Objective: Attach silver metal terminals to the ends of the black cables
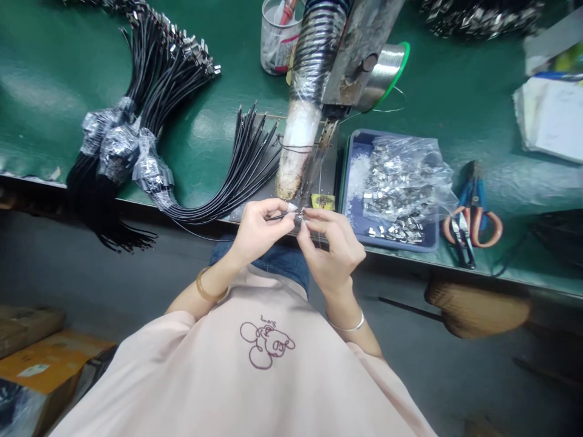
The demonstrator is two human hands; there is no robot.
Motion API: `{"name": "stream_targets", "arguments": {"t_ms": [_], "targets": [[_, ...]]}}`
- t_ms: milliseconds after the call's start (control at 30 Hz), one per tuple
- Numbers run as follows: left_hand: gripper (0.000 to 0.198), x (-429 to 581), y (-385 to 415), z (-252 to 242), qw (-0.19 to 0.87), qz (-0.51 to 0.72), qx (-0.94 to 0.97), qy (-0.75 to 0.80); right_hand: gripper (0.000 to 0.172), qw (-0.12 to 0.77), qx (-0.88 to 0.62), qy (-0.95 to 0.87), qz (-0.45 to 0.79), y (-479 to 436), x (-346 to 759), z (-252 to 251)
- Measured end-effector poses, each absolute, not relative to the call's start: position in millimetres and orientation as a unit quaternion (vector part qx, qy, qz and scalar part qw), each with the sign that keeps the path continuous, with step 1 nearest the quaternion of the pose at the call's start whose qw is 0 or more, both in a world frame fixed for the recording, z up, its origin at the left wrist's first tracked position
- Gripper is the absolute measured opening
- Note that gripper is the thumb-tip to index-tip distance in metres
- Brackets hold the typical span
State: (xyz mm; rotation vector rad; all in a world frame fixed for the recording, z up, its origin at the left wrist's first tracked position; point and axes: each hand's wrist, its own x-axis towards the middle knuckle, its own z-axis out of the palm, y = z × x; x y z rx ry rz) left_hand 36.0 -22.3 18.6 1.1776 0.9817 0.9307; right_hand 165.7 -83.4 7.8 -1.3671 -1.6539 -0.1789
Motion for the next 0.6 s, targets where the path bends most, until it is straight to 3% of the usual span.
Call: {"name": "stream_targets", "arguments": {"t_ms": [400, 600], "targets": [[0.014, 31.3, -20.7, 17.5, 0.639, 0.367, 0.520, 0.431, 0.021, 0.470, -0.547, -0.690, -0.061, -86.3, 168.2, 6.2], [0.020, 24.9, -27.2, 16.2, 0.681, 0.321, 0.535, 0.384, 0.014, 0.494, -0.569, -0.655, 0.060, -92.2, 178.1, 21.7]]}}
